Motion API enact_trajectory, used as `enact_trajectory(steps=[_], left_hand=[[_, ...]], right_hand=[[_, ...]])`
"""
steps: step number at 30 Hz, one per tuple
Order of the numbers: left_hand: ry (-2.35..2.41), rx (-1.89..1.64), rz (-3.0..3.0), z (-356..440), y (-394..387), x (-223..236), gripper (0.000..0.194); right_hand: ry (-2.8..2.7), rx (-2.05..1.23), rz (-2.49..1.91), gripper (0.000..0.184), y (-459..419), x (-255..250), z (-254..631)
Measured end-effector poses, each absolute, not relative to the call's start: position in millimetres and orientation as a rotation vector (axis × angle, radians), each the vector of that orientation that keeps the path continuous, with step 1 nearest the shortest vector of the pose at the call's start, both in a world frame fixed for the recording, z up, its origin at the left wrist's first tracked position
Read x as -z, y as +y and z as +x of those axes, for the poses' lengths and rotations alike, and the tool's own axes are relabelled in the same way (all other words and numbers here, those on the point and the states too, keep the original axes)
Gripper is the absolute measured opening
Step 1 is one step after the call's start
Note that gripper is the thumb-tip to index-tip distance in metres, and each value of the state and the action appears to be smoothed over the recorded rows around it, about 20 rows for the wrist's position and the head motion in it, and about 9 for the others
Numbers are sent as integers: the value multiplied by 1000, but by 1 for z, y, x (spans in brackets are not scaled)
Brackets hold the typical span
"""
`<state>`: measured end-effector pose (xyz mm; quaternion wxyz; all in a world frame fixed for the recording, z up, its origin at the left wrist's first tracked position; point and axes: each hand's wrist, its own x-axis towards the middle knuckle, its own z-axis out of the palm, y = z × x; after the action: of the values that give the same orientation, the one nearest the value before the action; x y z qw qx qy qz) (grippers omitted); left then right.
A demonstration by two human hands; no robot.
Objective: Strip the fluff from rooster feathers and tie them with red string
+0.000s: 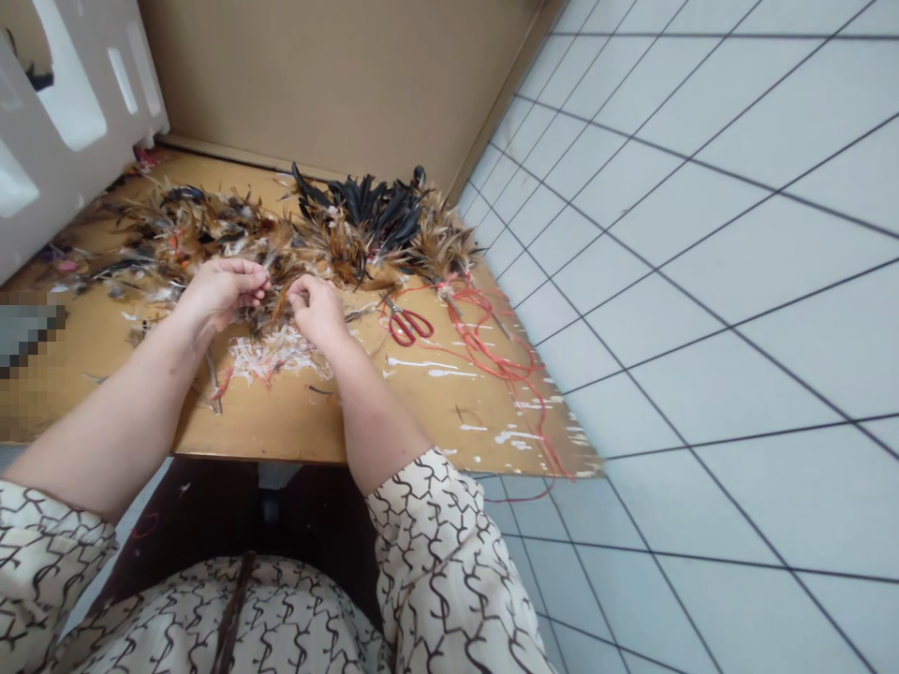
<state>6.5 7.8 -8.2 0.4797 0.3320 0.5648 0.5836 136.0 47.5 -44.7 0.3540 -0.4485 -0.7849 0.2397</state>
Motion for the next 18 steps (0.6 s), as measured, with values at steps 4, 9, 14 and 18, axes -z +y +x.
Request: enact_trajectory(steps=[4, 9, 14, 18], left_hand=[[1377, -1409, 825, 5, 9, 10, 12], [1375, -1407, 823, 4, 9, 10, 12], [1367, -1437, 797, 5, 8, 8, 14], [1371, -1468, 790, 5, 8, 7, 16]], right_hand=[[-1931, -791, -1107, 6, 47, 43, 136], [-1787, -943, -1056, 6, 49, 43, 135], [-1649, -1045, -1037, 8, 51, 45, 136], [-1620, -1081, -1027, 9, 53, 45, 137]])
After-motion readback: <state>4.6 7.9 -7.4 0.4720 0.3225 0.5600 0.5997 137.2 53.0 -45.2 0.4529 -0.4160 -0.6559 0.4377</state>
